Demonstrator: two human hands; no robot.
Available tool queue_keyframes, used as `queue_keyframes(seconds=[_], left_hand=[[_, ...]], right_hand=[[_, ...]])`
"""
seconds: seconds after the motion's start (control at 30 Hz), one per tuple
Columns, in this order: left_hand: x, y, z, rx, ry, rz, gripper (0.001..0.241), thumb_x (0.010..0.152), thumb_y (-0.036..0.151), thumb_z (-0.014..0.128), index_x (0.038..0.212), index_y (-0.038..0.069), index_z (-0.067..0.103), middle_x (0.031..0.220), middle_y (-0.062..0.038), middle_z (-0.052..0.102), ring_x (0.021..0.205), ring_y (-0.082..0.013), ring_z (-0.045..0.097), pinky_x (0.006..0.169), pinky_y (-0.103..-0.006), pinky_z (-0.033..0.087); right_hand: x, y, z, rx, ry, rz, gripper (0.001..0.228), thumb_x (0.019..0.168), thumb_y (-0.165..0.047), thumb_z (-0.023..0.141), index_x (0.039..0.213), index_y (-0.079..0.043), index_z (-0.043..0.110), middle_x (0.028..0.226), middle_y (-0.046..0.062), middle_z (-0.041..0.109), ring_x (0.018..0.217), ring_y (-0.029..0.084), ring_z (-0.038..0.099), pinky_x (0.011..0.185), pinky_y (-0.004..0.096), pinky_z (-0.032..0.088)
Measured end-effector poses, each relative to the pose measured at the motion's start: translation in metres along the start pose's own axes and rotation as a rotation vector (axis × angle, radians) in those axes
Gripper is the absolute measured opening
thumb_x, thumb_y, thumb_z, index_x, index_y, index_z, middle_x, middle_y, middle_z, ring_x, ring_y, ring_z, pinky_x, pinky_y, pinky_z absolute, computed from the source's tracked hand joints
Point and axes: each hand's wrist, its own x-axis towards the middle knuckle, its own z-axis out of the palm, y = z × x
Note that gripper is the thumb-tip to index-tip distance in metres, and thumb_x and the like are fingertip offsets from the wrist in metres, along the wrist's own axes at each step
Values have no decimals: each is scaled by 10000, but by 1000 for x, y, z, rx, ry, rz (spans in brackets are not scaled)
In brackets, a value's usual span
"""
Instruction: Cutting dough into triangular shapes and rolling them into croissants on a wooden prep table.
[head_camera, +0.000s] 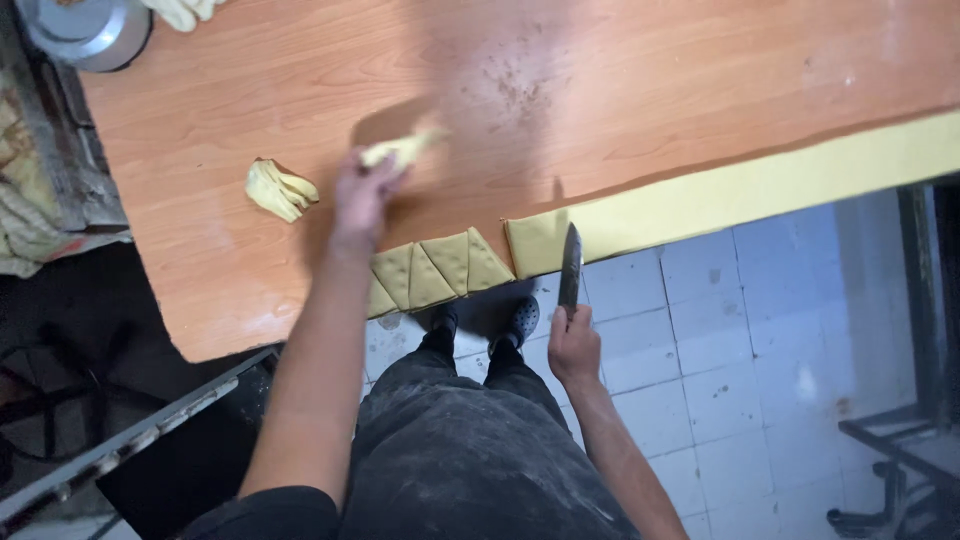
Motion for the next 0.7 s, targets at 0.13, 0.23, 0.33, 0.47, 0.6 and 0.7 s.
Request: queue_keyframes(seconds=[0.13,0.23,0.33,0.47,0.6,0.7], left_hand=[[24,-1,-70,128,159,100,430,969,133,749,1321,-10,548,1203,-120,659,1056,-219,657,907,-351,590],[1,-1,-43,512,158,194,337,1022,185,692,1271,-10,573,1166,-124,684,1029,-210,668,902,-348,580],[6,-44,-6,362,-176,108,268,1086,223,648,1223,-4,612,1113,-109,691,993,-192,670,911,-344,567],[-18,-81,110,710,-601,-438,879,954,739,318,845,-22,743,749,-122,756,638,-200,722,641,-345,599],[-24,-86,169,998,-661,-601,1095,866,884,190,780,-65,729,729,-160,748,629,-253,739,613,-388,628],[-50,-33,194,1089,-515,-743,1069,854,880,235,837,-70,725,761,-190,718,672,-284,731,601,-521,653]], right_hand=[[-5,8,-8,10,3,-26,274,1036,-311,498,1124,-52,505,852,219,725,798,460,710,674,564,552],[-7,1,-12,-79,-12,2,273,1032,-320,508,1103,-57,520,853,231,728,810,477,696,687,584,533],[2,-15,-14,-184,-42,47,275,1020,-332,513,1095,-68,522,813,239,723,789,480,691,693,594,523],[14,-26,-19,-286,-73,-15,256,1024,-316,507,1078,-65,514,774,231,711,740,475,688,674,599,526],[25,-39,-27,-402,-108,-98,261,1031,-297,509,1066,-39,503,760,225,700,708,475,683,642,603,529],[28,-48,-32,-465,-183,-93,262,1036,-287,482,1077,-28,499,755,220,707,708,463,693,643,597,538]])
